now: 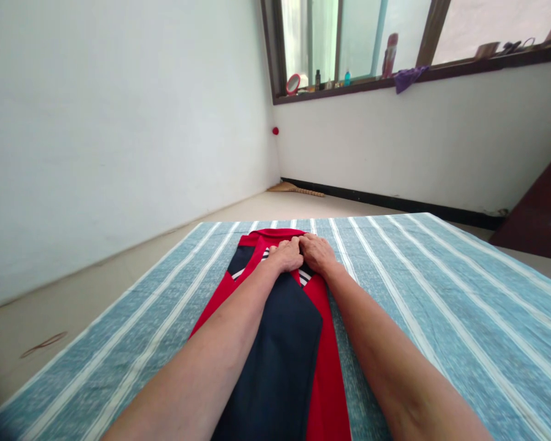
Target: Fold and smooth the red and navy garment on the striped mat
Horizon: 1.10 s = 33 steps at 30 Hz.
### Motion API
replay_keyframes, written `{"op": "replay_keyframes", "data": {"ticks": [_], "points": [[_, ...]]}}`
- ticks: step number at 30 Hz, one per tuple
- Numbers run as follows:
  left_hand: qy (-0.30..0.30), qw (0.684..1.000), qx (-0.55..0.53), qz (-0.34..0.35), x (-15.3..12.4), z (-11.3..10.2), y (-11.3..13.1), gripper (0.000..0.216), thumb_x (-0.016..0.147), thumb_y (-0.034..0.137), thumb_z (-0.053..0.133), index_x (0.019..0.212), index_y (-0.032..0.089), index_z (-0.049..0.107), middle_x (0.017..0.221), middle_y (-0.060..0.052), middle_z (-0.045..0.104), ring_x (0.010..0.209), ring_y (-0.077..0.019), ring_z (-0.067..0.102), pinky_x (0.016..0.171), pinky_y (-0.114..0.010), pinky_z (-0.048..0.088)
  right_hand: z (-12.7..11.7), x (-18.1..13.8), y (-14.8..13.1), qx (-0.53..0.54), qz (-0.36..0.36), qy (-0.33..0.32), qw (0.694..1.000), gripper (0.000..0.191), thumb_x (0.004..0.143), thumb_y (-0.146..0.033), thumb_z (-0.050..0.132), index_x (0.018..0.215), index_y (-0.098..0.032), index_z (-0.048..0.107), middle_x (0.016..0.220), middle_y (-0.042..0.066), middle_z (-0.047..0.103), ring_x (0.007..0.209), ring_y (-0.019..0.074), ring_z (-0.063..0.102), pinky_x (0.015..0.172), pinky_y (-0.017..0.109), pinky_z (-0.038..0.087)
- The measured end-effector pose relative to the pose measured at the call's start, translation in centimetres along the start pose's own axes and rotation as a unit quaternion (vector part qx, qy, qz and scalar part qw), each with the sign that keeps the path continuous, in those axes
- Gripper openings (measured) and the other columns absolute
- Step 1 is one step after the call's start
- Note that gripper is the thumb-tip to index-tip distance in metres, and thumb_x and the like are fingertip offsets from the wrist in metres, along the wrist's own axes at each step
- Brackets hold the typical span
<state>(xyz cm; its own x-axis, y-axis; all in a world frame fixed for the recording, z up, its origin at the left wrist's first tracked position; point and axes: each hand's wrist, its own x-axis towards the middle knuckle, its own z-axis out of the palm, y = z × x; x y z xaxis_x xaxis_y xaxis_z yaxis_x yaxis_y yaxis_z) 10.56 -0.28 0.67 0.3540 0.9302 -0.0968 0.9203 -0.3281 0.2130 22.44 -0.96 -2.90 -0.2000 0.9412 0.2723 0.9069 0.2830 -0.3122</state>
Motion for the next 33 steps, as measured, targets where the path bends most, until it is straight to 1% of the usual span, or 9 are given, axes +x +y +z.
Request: {"op": "replay_keyframes", "data": {"ticks": [6, 8, 12, 16, 20, 24, 28, 31, 33], "points": [[0.018, 1.0, -0.019, -0.009, -0.1, -0.2, -0.4, 0.036, 0.082, 0.028, 0.051, 0.116, 0.017, 0.048, 0.112, -0.013, 0.064, 0.111, -0.0297, 0.056, 0.092, -0.046, 0.04, 0.2, 0.0, -0.1, -0.012, -0.004, -0.009, 1.0, 0.033, 0.098, -0.035, 0.033, 0.117, -0.025, 0.057, 0.12, 0.006, 0.054, 0.109, 0.0181, 0.049, 0.091, 0.029, 0.035], [0.047, 0.999, -0.024, 0.0, -0.5, -0.2, -0.6, 0.037, 0.083, 0.026, 0.049, 0.12, 0.02, 0.044, 0.115, -0.011, 0.063, 0.112, -0.0261, 0.056, 0.093, -0.04, 0.041, 0.2, 0.0, -0.2, -0.015, -0.005, -0.01, 1.0, 0.034, 0.098, -0.036, 0.033, 0.118, -0.025, 0.057, 0.122, 0.007, 0.053, 0.113, 0.0199, 0.047, 0.092, 0.032, 0.035], [0.106, 0.994, -0.022, 0.009, -1.6, -0.3, -0.9, 0.042, 0.088, 0.021, 0.041, 0.129, 0.022, 0.035, 0.131, -0.008, 0.052, 0.12, -0.0197, 0.049, 0.096, -0.032, 0.04, 0.3, 0.0, -0.3, -0.018, 0.0, -0.006, 1.0, 0.035, 0.098, -0.037, 0.03, 0.112, -0.024, 0.059, 0.121, 0.007, 0.053, 0.116, 0.0213, 0.045, 0.094, 0.034, 0.034], [0.101, 0.995, 0.004, 0.003, -2.4, 0.3, -0.9, 0.035, 0.088, 0.016, 0.038, 0.122, 0.023, 0.044, 0.131, -0.009, 0.053, 0.127, -0.0231, 0.042, 0.106, -0.042, 0.028, 0.2, -0.1, -0.4, -0.017, 0.013, -0.003, 1.0, 0.037, 0.099, -0.039, 0.027, 0.113, -0.024, 0.057, 0.124, 0.007, 0.052, 0.117, 0.0211, 0.045, 0.094, 0.035, 0.033], [0.071, 0.997, 0.028, 0.021, -2.7, 1.2, -0.7, 0.037, 0.09, 0.022, 0.037, 0.127, 0.024, 0.042, 0.14, -0.008, 0.045, 0.135, -0.0236, 0.03, 0.111, -0.052, 0.013, 0.2, -0.1, -0.5, -0.017, 0.017, -0.011, 1.0, 0.036, 0.099, -0.037, 0.027, 0.112, -0.023, 0.057, 0.125, 0.006, 0.052, 0.117, 0.0198, 0.045, 0.094, 0.034, 0.033], [0.056, 0.997, 0.043, 0.019, -2.7, 1.3, -0.5, 0.039, 0.091, 0.022, 0.034, 0.13, 0.022, 0.04, 0.14, -0.011, 0.045, 0.133, -0.0238, 0.034, 0.109, -0.055, 0.013, 0.3, -0.2, -0.5, -0.019, 0.018, -0.014, 1.0, 0.035, 0.099, -0.036, 0.027, 0.114, -0.024, 0.056, 0.126, 0.006, 0.051, 0.118, 0.0202, 0.044, 0.094, 0.034, 0.032], [0.053, 0.997, 0.053, 0.02, -3.5, 0.9, -0.3, 0.044, 0.092, 0.026, 0.034, 0.136, 0.02, 0.036, 0.147, -0.01, 0.036, 0.138, -0.0231, 0.023, 0.11, -0.056, 0.012, 0.3, -0.2, -0.6, -0.022, 0.015, -0.013, 1.0, 0.034, 0.099, -0.035, 0.028, 0.114, -0.023, 0.057, 0.125, 0.007, 0.051, 0.117, 0.0199, 0.044, 0.093, 0.034, 0.034], [0.055, 0.996, 0.06, 0.022, -5.2, 0.3, 0.1, 0.05, 0.092, 0.03, 0.035, 0.14, 0.018, 0.031, 0.152, -0.011, 0.026, 0.141, -0.0234, 0.016, 0.111, -0.055, 0.009, 0.3, -0.3, -0.7, -0.023, 0.012, -0.01, 1.0, 0.033, 0.098, -0.036, 0.031, 0.11, -0.023, 0.058, 0.121, 0.007, 0.054, 0.115, 0.0188, 0.047, 0.091, 0.033, 0.035], [0.052, 0.996, 0.063, 0.033, -7.0, -0.2, 0.4, 0.051, 0.091, 0.032, 0.037, 0.14, 0.018, 0.031, 0.153, -0.01, 0.024, 0.141, -0.0227, 0.014, 0.112, -0.052, 0.008, 0.0, -0.3, -1.0, -0.022, 0.014, 0.001, 1.0, 0.032, 0.098, -0.035, 0.031, 0.109, -0.023, 0.059, 0.118, 0.007, 0.055, 0.114, 0.0184, 0.048, 0.091, 0.033, 0.035]]}}
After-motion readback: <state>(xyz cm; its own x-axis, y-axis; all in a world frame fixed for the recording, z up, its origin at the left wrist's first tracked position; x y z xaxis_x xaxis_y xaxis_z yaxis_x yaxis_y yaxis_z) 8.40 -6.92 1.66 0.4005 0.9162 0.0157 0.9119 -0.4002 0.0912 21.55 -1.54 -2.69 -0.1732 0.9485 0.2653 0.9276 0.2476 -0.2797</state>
